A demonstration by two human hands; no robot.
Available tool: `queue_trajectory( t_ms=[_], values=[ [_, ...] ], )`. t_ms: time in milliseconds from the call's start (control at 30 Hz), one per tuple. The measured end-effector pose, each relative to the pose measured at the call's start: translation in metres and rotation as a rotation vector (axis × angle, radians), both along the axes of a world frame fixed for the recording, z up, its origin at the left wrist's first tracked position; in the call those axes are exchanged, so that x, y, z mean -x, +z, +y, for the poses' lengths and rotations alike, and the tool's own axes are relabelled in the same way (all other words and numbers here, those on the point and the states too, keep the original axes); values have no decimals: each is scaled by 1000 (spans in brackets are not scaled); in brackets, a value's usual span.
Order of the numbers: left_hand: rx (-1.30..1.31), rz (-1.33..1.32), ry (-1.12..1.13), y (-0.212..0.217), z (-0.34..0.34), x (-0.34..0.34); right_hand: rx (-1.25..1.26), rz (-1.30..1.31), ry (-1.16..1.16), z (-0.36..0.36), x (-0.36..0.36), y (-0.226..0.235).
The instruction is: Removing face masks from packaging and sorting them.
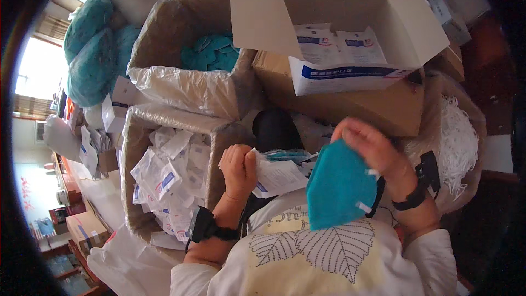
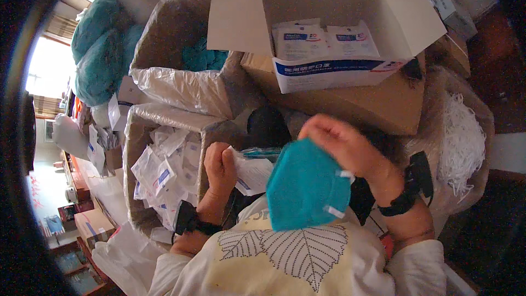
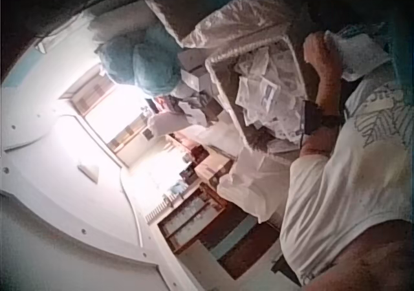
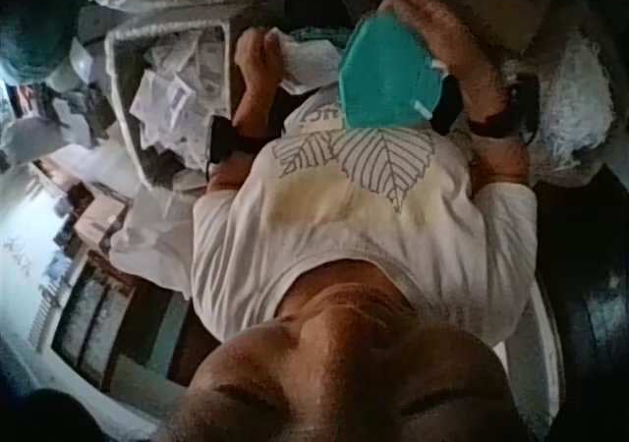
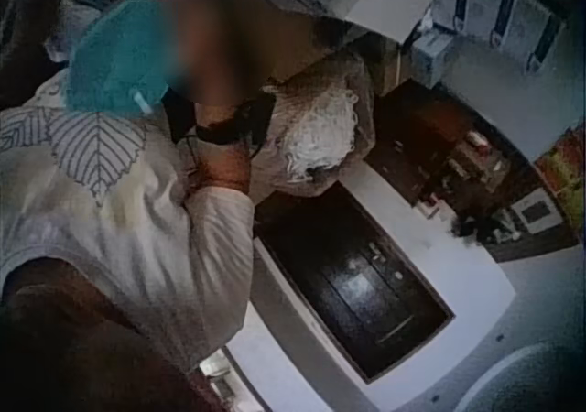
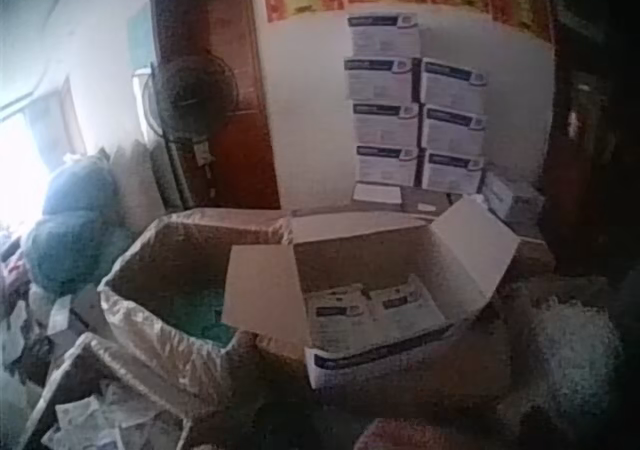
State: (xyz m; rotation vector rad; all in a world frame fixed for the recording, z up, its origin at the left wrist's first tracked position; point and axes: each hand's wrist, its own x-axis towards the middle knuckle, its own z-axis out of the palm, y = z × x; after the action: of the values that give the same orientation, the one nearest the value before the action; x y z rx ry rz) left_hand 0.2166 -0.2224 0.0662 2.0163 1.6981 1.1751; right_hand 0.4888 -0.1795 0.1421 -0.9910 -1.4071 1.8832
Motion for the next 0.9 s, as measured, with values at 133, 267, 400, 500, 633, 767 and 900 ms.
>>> queue_trajectory(
  t_ms=[133,267,400,500,633,767,900],
  values=[
    [-14,10,-32,1,1,-3,-478,-458,176,-9,30,-18],
    [-18,18,-69,5,-1,-3,-619,-686,151,-11,50,-20],
    [-40,35,-123,6,-4,-3,-603,-701,182,-9,58,-29],
    [-48,52,-142,8,-5,-5,-555,-593,138,-10,59,-37],
    [-29,37,-140,8,-5,-3,-570,-633,23,-11,64,-38],
    [-28,49,-144,10,-6,-3,-624,-738,52,-10,66,-32],
    [-8,61,-130,11,-9,-2,-595,-703,44,-9,66,-32]
  ],
)
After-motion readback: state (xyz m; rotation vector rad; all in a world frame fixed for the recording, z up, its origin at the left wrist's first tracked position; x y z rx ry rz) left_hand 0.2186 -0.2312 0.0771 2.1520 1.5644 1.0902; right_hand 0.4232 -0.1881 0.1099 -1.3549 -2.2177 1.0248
